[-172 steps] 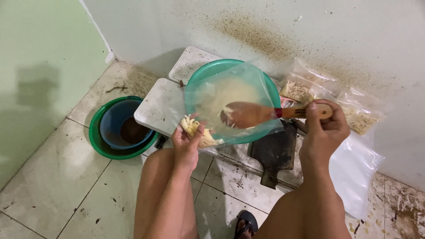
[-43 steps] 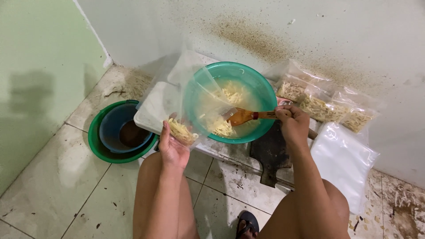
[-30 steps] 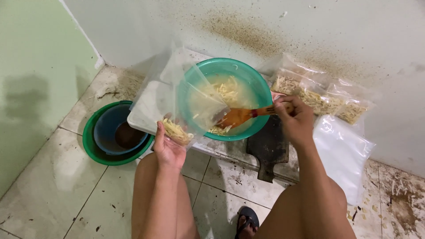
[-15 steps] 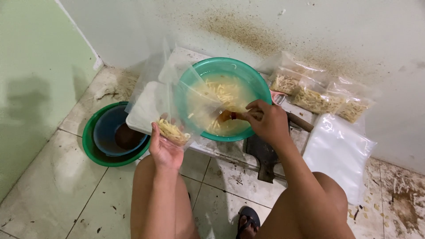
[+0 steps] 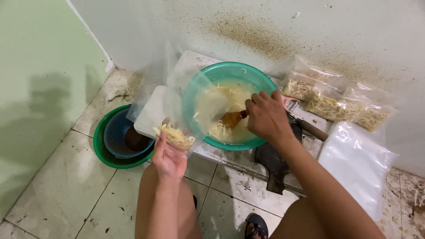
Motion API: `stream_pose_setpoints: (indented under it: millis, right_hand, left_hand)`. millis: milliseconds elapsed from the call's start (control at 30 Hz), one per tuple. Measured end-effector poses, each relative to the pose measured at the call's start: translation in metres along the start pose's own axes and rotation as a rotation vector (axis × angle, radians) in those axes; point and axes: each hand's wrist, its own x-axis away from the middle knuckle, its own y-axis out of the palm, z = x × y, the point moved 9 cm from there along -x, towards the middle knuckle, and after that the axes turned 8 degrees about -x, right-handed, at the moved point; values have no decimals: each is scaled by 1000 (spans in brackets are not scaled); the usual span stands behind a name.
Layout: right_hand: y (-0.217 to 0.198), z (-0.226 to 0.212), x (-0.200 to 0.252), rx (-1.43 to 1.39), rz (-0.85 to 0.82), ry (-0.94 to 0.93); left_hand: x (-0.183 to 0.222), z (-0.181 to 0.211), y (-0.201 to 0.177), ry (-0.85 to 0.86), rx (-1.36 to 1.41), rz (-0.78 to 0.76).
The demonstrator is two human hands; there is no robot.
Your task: The person uses a wooden spoon to scoop dried fruit pieces from a green bowl and places them into a plastic bag by hand.
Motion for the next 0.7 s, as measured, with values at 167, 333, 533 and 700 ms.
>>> stream_pose_setpoints:
  millis: [167, 333, 533, 700]
  right_hand:
    - [-12, 9, 9, -36, -51, 40]
    - [7, 9, 19, -127, -34, 86]
    - [1, 7, 18, -257, -48, 157]
    - [1, 17, 22, -263, -67, 194]
  left_hand:
    - [-15, -12, -15, 86, -19, -167]
    - [-16, -20, -11, 114, 31, -242]
    - [-28, -40, -32, 53, 210, -278]
    - [-30, -42, -30, 9, 410, -392]
